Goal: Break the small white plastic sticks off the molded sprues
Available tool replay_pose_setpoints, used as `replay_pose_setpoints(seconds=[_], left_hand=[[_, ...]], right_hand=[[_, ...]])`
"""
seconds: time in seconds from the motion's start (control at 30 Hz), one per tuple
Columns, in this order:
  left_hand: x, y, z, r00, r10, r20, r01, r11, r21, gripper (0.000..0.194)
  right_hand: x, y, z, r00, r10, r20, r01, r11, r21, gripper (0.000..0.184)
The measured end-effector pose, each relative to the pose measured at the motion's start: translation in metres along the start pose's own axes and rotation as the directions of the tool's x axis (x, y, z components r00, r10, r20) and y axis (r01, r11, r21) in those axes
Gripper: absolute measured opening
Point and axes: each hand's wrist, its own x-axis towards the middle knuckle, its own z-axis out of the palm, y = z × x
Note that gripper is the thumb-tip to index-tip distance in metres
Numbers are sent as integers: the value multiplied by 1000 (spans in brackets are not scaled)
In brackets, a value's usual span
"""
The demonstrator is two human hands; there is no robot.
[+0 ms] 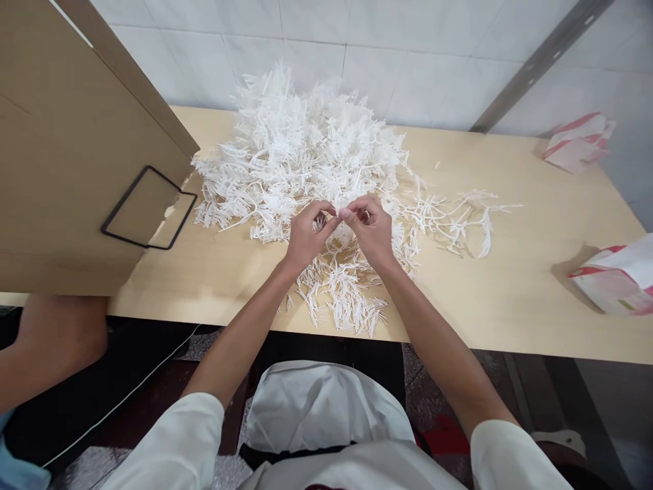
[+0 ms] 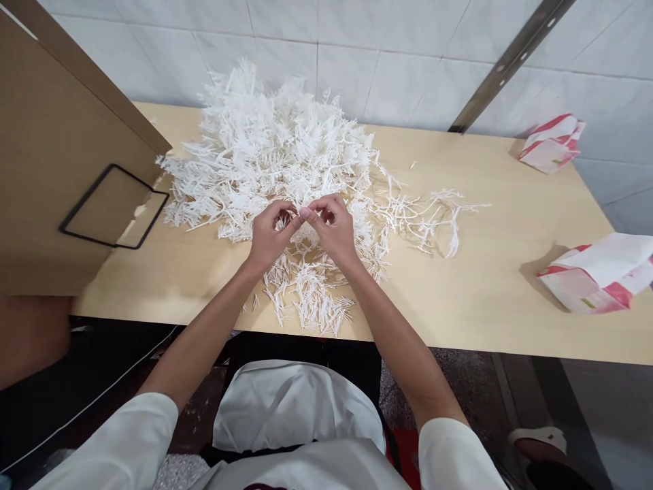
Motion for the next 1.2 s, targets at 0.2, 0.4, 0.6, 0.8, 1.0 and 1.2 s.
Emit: replay_pose_setpoints(seconds=[0.2,0.4,0.6,0.8,1.0,1.2], left_hand=[[1,3,0,999,33,24,-33,999,-30,30],[2,-2,-1,999,-43,-5,43,998,-47,29],[1,0,0,996,76,48,-79,995,63,18],[-2,-4,2,979,163,125,-183,969,168,5],[-6,-4,0,963,218,158,-253,933,256,12],[-2,-4,1,983,159,96,-179,948,265,16]], right_hand=[[-3,-1,6,991,129,44,-134,980,150,33],[2,0,1,978,124,169,-156,970,188,30],[1,3,-2,987,30,155,-30,1000,1,10],[-4,4,0,989,-39,145,76,963,-260,7],[4,11,-8,1000,-8,-17,4,972,-235,6],[8,12,-15,999,3,43,2,992,-125,19]])
